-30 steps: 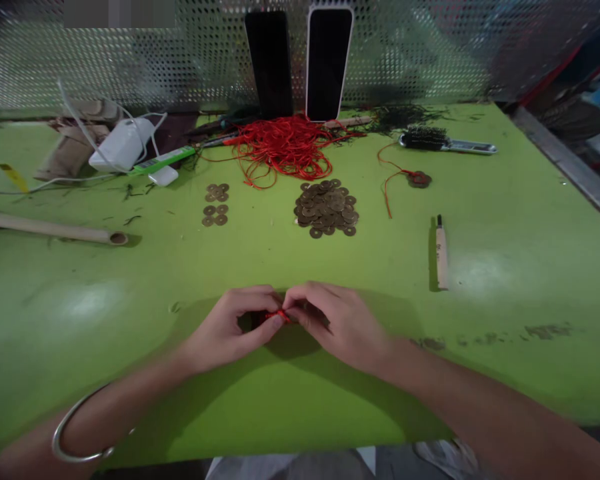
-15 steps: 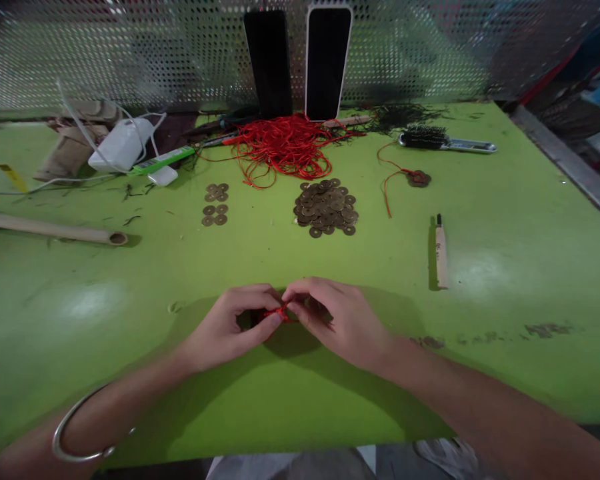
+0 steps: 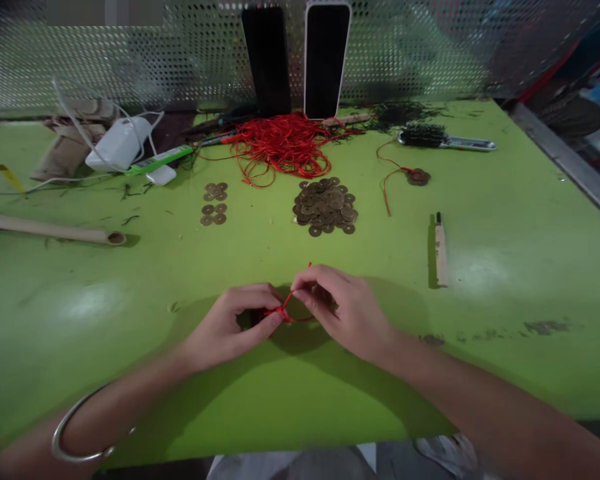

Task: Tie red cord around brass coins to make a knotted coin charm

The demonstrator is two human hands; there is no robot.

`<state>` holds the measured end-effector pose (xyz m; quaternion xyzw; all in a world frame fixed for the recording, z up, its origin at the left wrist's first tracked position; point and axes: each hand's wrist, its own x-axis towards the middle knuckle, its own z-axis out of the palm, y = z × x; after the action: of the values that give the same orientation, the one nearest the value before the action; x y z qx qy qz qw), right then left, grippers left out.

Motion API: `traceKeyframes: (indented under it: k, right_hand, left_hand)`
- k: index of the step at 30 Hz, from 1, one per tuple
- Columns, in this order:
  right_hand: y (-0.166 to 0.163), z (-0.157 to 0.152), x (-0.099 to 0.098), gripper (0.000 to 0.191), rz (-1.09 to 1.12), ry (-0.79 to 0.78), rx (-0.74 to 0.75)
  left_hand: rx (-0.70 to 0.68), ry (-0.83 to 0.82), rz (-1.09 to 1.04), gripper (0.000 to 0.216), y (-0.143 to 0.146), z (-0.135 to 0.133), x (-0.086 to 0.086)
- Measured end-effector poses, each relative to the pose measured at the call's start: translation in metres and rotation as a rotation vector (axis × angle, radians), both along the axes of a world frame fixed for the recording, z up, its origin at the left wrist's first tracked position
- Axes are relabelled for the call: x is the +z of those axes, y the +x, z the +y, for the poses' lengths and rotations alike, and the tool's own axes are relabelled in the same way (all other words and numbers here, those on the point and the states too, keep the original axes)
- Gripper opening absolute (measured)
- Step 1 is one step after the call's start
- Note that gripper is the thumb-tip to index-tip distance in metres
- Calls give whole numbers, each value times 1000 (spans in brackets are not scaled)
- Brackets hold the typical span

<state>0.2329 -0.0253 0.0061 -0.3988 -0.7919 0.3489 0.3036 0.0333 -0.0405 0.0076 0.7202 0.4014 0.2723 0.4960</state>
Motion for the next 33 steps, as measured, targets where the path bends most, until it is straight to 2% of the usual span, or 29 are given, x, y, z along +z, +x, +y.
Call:
traceKeyframes:
  k: [7,13,20,27,33]
  right_hand:
    - [-2,0,0,17,-6,-56,58]
    - [-3,-1,3,5,-19,-60,99]
    - [-2,0,2,7,-4,-60,16]
    - [-3,-2,2,13,-20,-93,129]
    - [-2,-2,3,7,2,-25,57]
  left_hand:
    - [12,-22,-9,16,0,-1,-1]
    - [6,0,-5,16,0,0,0]
    - [5,-7,3,17,-1,0,0]
    - [10,-13,10,16,-1,-1,0]
    - [-15,13,41,17,0,0,0]
